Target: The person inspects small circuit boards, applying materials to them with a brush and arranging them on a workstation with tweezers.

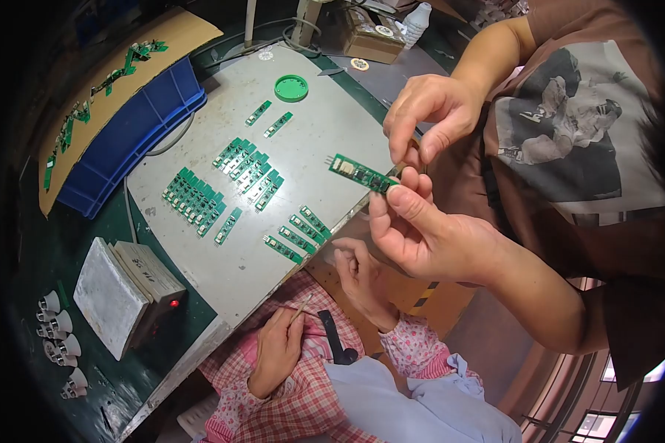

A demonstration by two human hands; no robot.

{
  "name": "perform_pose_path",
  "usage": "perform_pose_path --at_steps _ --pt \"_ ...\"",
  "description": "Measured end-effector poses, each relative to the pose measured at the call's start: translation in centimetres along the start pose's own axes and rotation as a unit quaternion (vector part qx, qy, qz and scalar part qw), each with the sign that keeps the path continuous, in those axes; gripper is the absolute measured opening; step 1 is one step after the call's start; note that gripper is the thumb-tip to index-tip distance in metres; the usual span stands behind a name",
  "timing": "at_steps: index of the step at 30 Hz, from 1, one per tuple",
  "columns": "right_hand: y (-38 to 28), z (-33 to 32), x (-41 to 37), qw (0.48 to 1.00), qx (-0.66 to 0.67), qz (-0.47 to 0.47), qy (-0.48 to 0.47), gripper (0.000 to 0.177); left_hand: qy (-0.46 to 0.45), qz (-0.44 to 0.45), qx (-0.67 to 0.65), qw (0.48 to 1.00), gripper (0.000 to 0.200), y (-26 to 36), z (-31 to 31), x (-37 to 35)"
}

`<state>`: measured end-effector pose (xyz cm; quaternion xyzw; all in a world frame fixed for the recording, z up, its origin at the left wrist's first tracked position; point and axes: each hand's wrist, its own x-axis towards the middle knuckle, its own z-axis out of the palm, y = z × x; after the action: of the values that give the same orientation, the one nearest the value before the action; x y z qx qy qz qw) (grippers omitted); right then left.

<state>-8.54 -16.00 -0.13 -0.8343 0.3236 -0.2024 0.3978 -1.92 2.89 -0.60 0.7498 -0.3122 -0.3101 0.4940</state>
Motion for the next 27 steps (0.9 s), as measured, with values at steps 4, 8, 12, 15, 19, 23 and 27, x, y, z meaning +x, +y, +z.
perform_pose_path --at_steps 4,8,12,15,19,23,27 --pt "-1.2 0.5 0.2 0.996 0.072 0.045 0.014 0.021 -0.005 -0.003 -0.004 1.000 0.014 0.5 0.0 -0.1" --pt "-1.3 0.5 0.5 0.996 0.076 0.046 0.009 0.021 0.007 0.006 0.001 1.000 0.014 0.5 -0.1 -0.3" --pt "-1.1 0.5 0.3 0.997 0.058 0.048 0.006 0.022 0.012 0.019 0.000 1.000 0.014 0.5 -0.2 -0.4" --pt "-1.6 0.3 0.3 0.998 0.042 0.043 0.009 0.022 0.019 0.033 -0.007 0.999 0.015 0.5 -0.2 -0.4" --pt "-2.1 0.1 0.1 0.998 0.044 0.045 0.016 0.021 0.025 0.044 0.000 0.999 0.016 0.4 -0.2 -0.6" --pt "-1.8 0.2 -0.1 0.998 0.040 0.035 0.033 0.020 0.037 0.060 0.003 0.998 0.016 -0.1 0.0 -0.8" --pt "-1.7 0.1 -0.2 0.998 0.033 0.043 0.031 0.020 0.043 0.062 -0.018 0.997 0.016 0.4 -0.2 -1.0"
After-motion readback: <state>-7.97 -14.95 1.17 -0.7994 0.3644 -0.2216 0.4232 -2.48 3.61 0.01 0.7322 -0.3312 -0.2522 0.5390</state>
